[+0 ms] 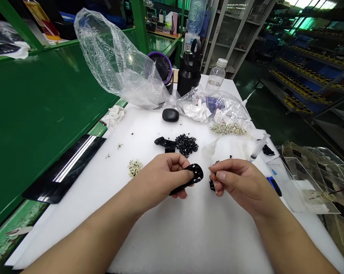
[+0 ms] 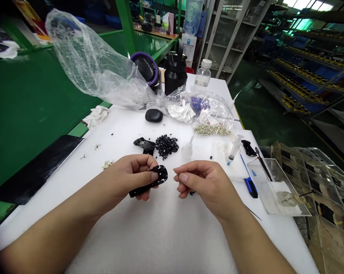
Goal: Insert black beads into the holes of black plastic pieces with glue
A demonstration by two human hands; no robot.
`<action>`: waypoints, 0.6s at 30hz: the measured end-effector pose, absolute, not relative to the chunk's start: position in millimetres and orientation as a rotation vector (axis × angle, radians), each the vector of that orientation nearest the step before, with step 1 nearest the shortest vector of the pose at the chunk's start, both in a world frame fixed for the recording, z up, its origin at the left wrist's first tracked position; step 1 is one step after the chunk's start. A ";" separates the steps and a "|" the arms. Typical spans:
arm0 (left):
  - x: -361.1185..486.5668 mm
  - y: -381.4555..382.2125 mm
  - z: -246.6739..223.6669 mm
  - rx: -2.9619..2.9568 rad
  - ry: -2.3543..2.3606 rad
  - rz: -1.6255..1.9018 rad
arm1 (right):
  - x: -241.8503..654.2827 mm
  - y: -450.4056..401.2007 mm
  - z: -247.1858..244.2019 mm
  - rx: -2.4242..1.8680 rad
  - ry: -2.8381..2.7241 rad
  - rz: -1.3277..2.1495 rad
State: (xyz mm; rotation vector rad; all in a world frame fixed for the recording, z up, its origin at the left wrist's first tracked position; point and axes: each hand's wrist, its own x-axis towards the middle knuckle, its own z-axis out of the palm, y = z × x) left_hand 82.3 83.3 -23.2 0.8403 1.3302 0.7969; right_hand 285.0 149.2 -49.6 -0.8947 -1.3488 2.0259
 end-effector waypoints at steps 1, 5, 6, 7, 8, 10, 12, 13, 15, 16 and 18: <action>82.5 83.4 -23.1 0.843 1.335 0.794 | 284.5 149.7 -49.1 -0.882 -1.335 2.048; 83.2 83.4 -23.6 0.853 1.346 0.796 | 283.5 151.3 -48.1 -0.821 -1.257 2.120; 83.2 83.2 -23.8 0.853 1.346 0.799 | 283.9 151.4 -48.1 -0.806 -1.245 2.133; 83.2 82.9 -24.0 0.854 1.345 0.803 | 284.5 151.5 -48.3 -0.792 -1.237 2.142; 83.1 82.6 -24.2 0.856 1.343 0.805 | 285.3 151.5 -48.6 -0.783 -1.230 2.146; 82.9 82.3 -24.5 0.857 1.341 0.811 | 286.7 151.4 -49.2 -0.779 -1.220 2.152; 82.8 82.7 -24.6 0.854 1.339 0.818 | 287.5 151.6 -49.8 -0.792 -1.214 2.146; 82.8 83.0 -24.6 0.852 1.339 0.820 | 287.6 151.7 -50.1 -0.800 -1.218 2.138; 83.0 83.8 -24.5 0.851 1.343 0.818 | 287.3 151.7 -50.6 -0.807 -1.233 2.112; 83.1 84.1 -24.5 0.851 1.348 0.814 | 286.8 151.5 -50.7 -0.809 -1.240 2.098; 83.3 84.2 -24.4 0.858 1.362 0.809 | 285.7 150.7 -50.5 -0.819 -1.254 2.069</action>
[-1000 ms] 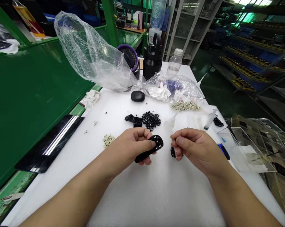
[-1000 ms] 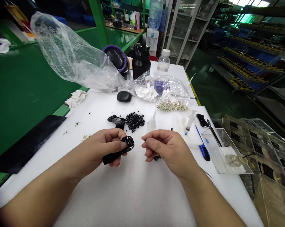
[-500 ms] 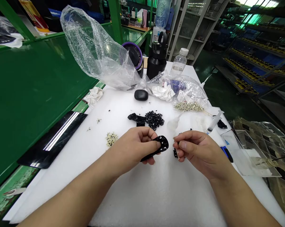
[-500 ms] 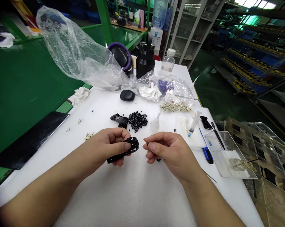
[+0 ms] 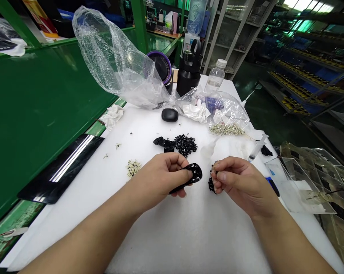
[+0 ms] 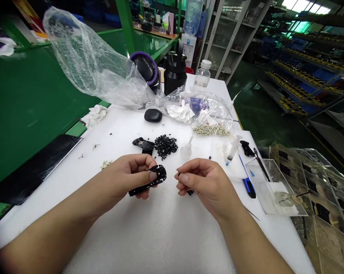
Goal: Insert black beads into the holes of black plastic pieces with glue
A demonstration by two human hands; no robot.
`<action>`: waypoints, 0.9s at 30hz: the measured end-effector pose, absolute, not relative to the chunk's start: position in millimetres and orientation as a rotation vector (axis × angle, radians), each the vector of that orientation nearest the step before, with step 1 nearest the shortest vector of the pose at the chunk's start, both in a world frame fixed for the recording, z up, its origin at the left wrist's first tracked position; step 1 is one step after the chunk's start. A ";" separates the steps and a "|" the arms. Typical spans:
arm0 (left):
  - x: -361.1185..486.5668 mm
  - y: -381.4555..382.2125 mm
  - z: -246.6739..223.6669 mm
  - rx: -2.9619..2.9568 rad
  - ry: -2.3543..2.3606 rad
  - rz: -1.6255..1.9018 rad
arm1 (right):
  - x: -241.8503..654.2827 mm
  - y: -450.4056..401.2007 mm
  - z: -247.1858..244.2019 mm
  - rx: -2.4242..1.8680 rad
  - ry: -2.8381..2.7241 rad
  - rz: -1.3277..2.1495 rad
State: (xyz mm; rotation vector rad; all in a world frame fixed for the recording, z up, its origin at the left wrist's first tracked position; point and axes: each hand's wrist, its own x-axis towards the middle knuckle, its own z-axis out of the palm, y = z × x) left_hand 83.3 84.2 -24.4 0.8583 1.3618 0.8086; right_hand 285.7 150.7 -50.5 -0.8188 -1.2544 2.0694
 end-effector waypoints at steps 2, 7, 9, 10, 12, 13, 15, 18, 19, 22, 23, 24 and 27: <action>83.6 84.0 -24.4 0.876 1.375 0.816 | 284.2 149.3 -49.9 -0.843 -1.270 2.041; 84.7 82.9 -24.8 0.917 1.395 0.839 | 281.7 147.0 -49.7 -0.908 -1.294 2.022; 85.0 82.7 -25.1 0.921 1.400 0.832 | 281.7 147.1 -50.5 -0.912 -1.287 2.019; 85.0 82.6 -25.3 0.922 1.401 0.832 | 281.8 147.4 -50.9 -0.909 -1.284 2.015; 84.9 82.5 -25.4 0.923 1.402 0.834 | 282.2 148.0 -51.2 -0.891 -1.279 1.995; 84.8 82.4 -25.3 0.925 1.403 0.835 | 282.3 148.2 -51.2 -0.879 -1.280 1.987; 84.7 82.2 -24.8 0.931 1.407 0.832 | 282.6 148.7 -50.8 -0.855 -1.283 1.982; 84.9 81.9 -23.7 0.930 1.414 0.823 | 282.8 149.1 -50.4 -0.843 -1.292 1.993; 85.0 81.9 -23.4 0.927 1.412 0.824 | 282.8 149.0 -50.5 -0.848 -1.293 1.994; 85.0 82.0 -23.0 0.916 1.398 0.838 | 282.5 148.4 -50.7 -0.879 -1.309 1.984; 85.0 82.2 -23.1 0.915 1.394 0.842 | 282.1 148.1 -50.7 -0.884 -1.319 1.979; 85.1 82.4 -23.3 0.914 1.393 0.842 | 281.7 147.7 -50.6 -0.881 -1.330 1.981; 85.3 82.6 -24.2 0.922 1.392 0.844 | 280.4 146.9 -49.9 -0.857 -1.346 2.031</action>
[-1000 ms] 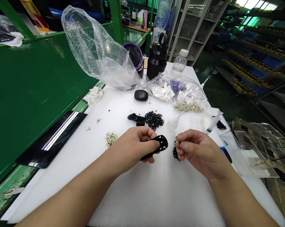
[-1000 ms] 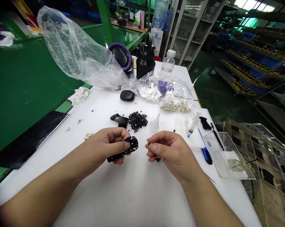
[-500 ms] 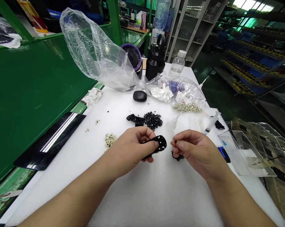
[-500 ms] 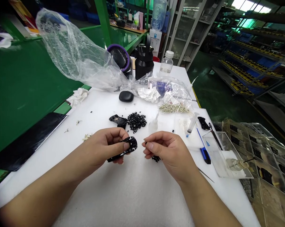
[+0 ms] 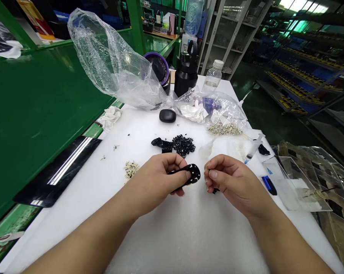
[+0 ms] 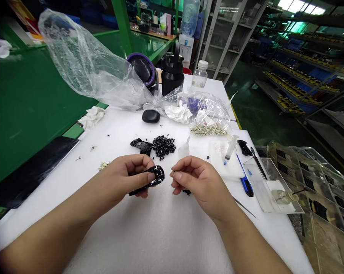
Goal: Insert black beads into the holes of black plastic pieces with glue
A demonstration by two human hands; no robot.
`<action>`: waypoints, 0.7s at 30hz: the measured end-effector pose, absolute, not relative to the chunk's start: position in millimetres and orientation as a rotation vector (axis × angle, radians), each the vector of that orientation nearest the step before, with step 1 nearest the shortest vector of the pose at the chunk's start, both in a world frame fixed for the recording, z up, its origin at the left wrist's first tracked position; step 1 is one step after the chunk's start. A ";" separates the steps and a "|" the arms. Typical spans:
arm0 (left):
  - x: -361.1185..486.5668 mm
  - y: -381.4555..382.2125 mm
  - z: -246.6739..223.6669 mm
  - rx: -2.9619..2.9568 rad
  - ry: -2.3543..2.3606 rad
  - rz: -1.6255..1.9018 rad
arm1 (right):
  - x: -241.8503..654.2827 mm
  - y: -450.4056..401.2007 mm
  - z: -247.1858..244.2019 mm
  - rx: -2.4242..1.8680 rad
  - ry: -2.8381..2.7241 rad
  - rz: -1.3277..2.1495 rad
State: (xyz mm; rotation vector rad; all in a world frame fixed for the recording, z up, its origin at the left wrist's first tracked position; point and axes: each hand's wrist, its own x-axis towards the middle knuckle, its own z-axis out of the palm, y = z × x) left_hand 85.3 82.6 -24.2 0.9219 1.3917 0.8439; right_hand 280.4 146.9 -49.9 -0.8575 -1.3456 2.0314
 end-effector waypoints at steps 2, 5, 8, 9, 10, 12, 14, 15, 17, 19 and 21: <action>85.5 82.4 -24.5 0.925 1.390 0.849 | 279.9 146.9 -49.5 -0.865 -1.333 2.058; 85.3 81.7 -23.9 0.929 1.407 0.853 | 280.2 147.4 -49.8 -0.907 -1.302 2.036; 85.1 80.9 -22.6 0.937 1.436 0.850 | 280.6 147.1 -51.2 -0.943 -1.308 2.000; 85.2 80.7 -22.3 0.942 1.444 0.851 | 280.5 146.5 -51.5 -0.961 -1.334 1.967; 85.6 80.5 -21.9 0.951 1.455 0.852 | 280.3 145.6 -51.6 -0.984 -1.371 1.916; 86.6 80.2 -21.3 0.982 1.487 0.850 | 279.3 143.2 -50.7 -1.033 -1.450 1.793; 87.9 80.1 -20.5 1.009 1.527 0.843 | 278.0 140.6 -48.2 -1.067 -1.501 1.706; 88.5 80.2 -20.0 1.014 1.543 0.842 | 277.3 139.5 -46.6 -1.078 -1.512 1.687; 89.2 80.3 -18.7 1.017 1.565 0.836 | 276.3 138.2 -43.8 -1.089 -1.527 1.673; 89.4 80.4 -17.4 1.028 1.580 0.825 | 275.8 138.0 -42.2 -1.092 -1.541 1.658; 89.3 80.4 -16.6 1.042 1.597 0.810 | 275.9 138.5 -41.8 -1.091 -1.549 1.655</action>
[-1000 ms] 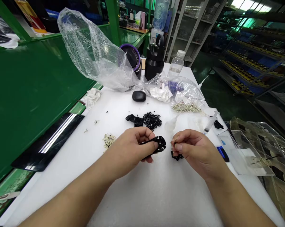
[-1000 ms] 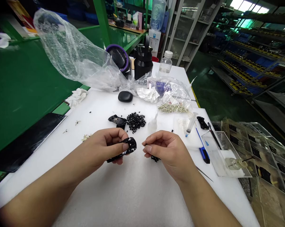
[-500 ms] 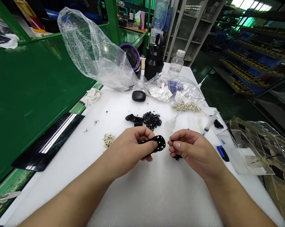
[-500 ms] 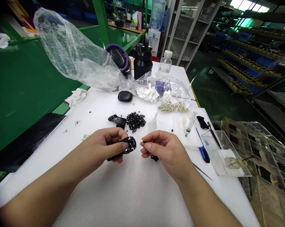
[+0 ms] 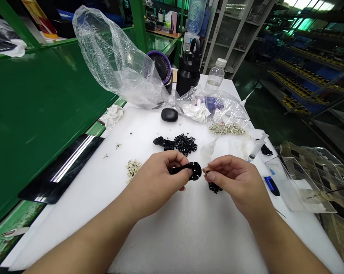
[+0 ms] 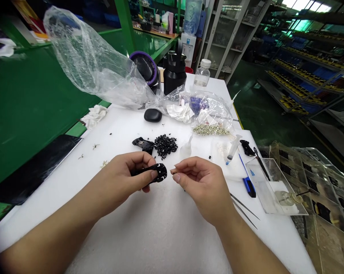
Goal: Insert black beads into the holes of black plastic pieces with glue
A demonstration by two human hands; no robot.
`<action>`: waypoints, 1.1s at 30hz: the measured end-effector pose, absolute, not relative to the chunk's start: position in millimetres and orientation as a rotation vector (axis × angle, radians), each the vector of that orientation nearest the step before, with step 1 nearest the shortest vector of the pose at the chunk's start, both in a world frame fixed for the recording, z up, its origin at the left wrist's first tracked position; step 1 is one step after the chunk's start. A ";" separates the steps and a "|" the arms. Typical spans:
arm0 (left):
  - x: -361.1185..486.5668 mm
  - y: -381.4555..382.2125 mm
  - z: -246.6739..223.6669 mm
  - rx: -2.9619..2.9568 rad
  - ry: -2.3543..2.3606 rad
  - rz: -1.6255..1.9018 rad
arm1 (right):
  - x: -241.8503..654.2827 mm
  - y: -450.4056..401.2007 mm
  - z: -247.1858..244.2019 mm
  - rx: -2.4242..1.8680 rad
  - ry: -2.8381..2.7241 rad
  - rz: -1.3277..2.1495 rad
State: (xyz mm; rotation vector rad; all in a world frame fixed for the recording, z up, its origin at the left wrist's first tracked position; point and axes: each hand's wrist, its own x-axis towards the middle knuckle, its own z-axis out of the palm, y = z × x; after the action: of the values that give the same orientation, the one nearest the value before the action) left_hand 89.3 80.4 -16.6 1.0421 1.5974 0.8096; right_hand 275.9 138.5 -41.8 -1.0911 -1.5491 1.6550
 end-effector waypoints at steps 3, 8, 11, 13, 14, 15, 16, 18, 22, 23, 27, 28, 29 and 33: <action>89.3 80.1 -16.3 1.046 1.612 0.801 | 276.4 139.1 -42.6 -1.094 -1.551 1.668; 89.5 79.7 -17.1 1.051 1.616 0.797 | 276.5 139.0 -43.6 -1.074 -1.554 1.672; 89.5 80.3 -17.5 1.053 1.614 0.792 | 276.8 138.9 -44.1 -1.045 -1.574 1.670; 89.5 80.7 -17.7 1.055 1.615 0.787 | 277.2 138.7 -44.6 -1.034 -1.596 1.658; 89.5 80.7 -17.8 1.056 1.616 0.783 | 277.4 138.5 -44.9 -1.030 -1.606 1.652; 89.4 80.6 -18.0 1.059 1.617 0.779 | 277.7 138.2 -45.3 -1.029 -1.615 1.645; 89.4 80.3 -18.1 1.064 1.621 0.775 | 277.9 137.7 -45.7 -1.027 -1.623 1.637; 89.5 79.6 -18.5 1.080 1.634 0.764 | 278.1 136.5 -46.4 -1.035 -1.644 1.608; 90.3 79.5 -19.4 1.118 1.679 0.742 | 278.0 134.2 -48.2 -1.052 -1.719 1.498; 90.5 79.7 -19.6 1.128 1.690 0.739 | 278.0 134.1 -48.9 -1.046 -1.742 1.470; 90.9 79.8 -19.3 1.131 1.705 0.738 | 278.1 136.0 -52.2 -0.999 -1.763 1.438; 90.8 79.5 -19.0 1.127 1.704 0.742 | 278.1 136.9 -52.8 -0.987 -1.752 1.450; 90.8 79.2 -18.6 1.124 1.704 0.745 | 278.3 137.9 -53.3 -0.984 -1.742 1.467; 90.5 78.1 -18.2 1.125 1.701 0.756 | 279.2 139.7 -54.0 -0.972 -1.734 1.497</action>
State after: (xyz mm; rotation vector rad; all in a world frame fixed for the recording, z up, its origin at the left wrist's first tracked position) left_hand 90.5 78.1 -18.2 1.1250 1.7013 0.7557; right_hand 279.2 139.7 -54.0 -0.9724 -1.7344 1.4974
